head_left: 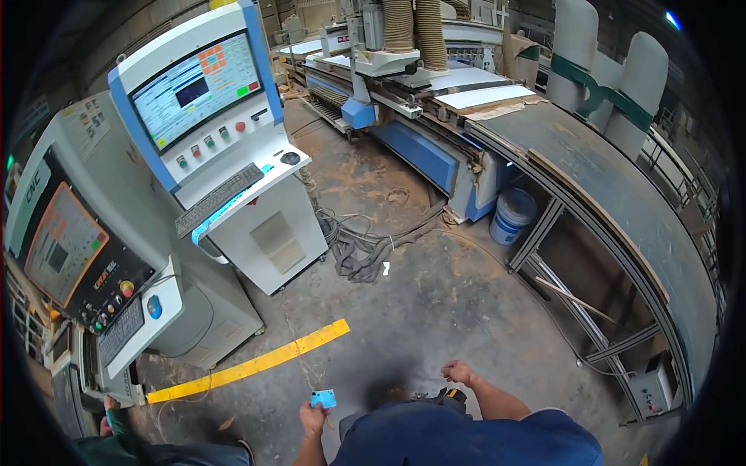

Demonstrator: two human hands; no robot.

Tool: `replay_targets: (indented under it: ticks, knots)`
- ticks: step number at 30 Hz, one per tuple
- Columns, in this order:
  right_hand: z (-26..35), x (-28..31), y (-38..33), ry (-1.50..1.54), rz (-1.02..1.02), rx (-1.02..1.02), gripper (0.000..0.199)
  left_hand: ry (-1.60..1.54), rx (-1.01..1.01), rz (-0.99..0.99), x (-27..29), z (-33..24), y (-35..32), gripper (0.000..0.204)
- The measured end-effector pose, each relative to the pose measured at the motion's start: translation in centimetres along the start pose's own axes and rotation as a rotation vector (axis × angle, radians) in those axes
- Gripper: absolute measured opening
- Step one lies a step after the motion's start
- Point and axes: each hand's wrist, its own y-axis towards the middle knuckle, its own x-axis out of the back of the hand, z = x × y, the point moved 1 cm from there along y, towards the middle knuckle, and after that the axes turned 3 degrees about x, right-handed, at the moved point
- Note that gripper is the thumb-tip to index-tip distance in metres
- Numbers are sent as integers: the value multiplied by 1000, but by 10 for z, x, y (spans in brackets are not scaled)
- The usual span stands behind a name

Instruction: Operate a large CNC machine to process panels and apply identification labels to the workpieces.

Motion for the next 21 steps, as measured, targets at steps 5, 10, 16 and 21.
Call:
replay_targets:
  ticks: [5,10,16,21]
  knots:
    - [-11,22,-7,50,-85,-63,32,173,-182,175,-57,-83,-8,18]
    - [57,16,-30,387,-92,16,25,402,-463,303,-116,-207,-30,30]
    - [272,34,-51,502,15,516,36,123,-623,488,-183,-367,-22,29]
    - [430,28,-57,529,-50,736,37,-118,-666,714,-198,-459,-3,34]
